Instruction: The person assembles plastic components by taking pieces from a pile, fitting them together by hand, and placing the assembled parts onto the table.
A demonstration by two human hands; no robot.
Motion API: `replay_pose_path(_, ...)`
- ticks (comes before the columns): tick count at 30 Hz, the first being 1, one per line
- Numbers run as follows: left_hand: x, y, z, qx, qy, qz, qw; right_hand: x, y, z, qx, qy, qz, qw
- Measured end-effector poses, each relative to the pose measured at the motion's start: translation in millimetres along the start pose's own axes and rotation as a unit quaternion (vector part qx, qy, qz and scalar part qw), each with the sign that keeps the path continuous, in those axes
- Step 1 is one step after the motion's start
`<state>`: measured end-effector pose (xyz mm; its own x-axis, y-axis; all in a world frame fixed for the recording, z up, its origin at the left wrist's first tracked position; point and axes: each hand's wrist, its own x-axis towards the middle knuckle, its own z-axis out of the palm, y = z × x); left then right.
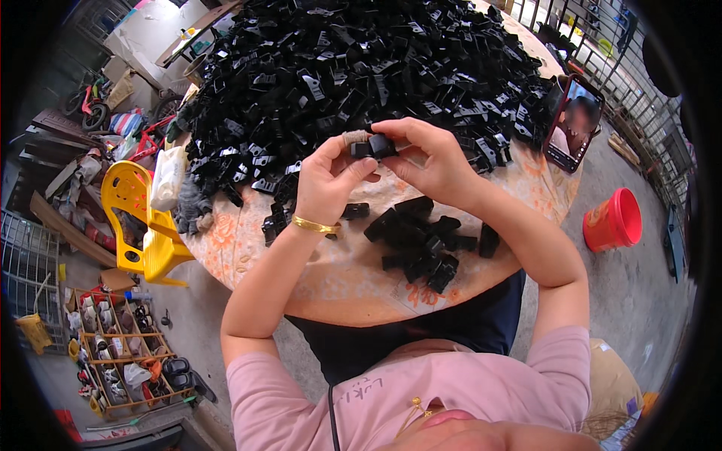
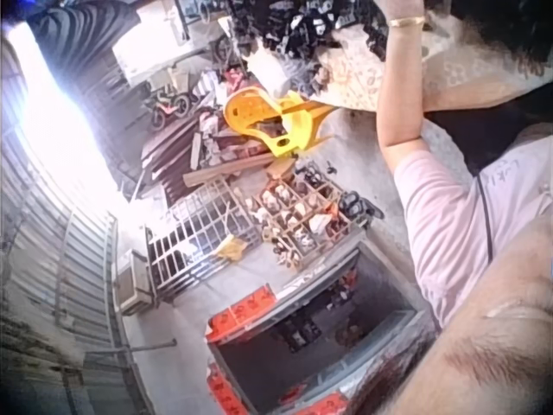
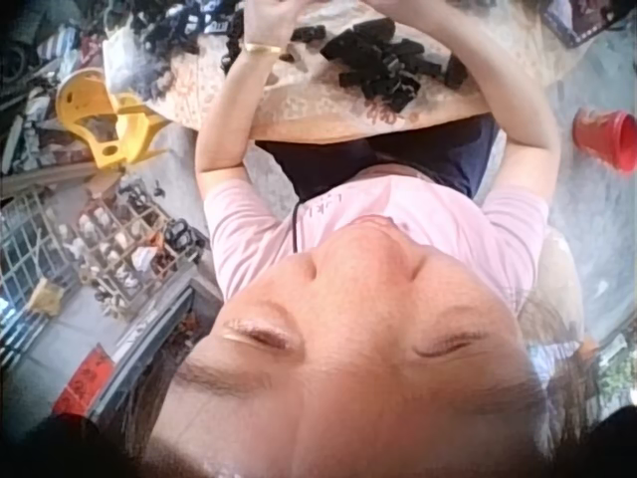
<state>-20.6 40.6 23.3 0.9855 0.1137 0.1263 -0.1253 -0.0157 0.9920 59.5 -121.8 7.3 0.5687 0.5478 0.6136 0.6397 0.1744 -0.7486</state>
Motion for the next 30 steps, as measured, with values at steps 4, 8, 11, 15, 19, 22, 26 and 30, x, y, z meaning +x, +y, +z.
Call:
replay_pose_path(4, -0.1, -4.1, -2.7, -0.005, 0.02, 0.02, 1.0, 6.9, -14.3, -13.8, -0.051, 0.019, -0.001, 0.999)
replay_pose_path(8, -1.1, -6.7, 4.0, 0.055, 0.021, 0.073, 0.996, 8.1, -14.8, -19.4, 0.072, -0.026, 0.132, 0.988)
replay_pose_path(11, 0.8, -8.3, -0.3, 0.058, 0.026, 0.099, 0.993, 6.9, -14.1, -13.0, 0.229, -0.009, 0.232, 0.945)
replay_pose_path(15, 0.5, -7.1, 0.2, 0.061, 0.025, 0.091, 0.994, 5.0, -5.9, -13.5, 0.336, -0.025, 0.324, 0.884)
replay_pose_path(19, -1.4, -9.4, 0.8, 0.042, 0.027, 0.112, 0.992, 5.2, -11.0, -9.3, 0.329, -0.026, 0.356, 0.874)
replay_pose_path(22, -4.0, -8.1, 1.4, 0.142, 0.042, 0.189, 0.971, 2.6, -13.4, -4.5, 0.344, -0.026, 0.374, 0.861)
replay_pose_path(26, -9.3, -5.8, 11.4, 0.152, 0.041, 0.195, 0.968, -0.7, -18.4, 1.4, 0.355, 0.014, 0.37, 0.858)
replay_pose_path(30, -17.2, 3.1, 28.6, -0.053, 0.049, 0.1, 0.992, -2.9, -18.7, 10.2, 0.24, 0.108, 0.254, 0.93)
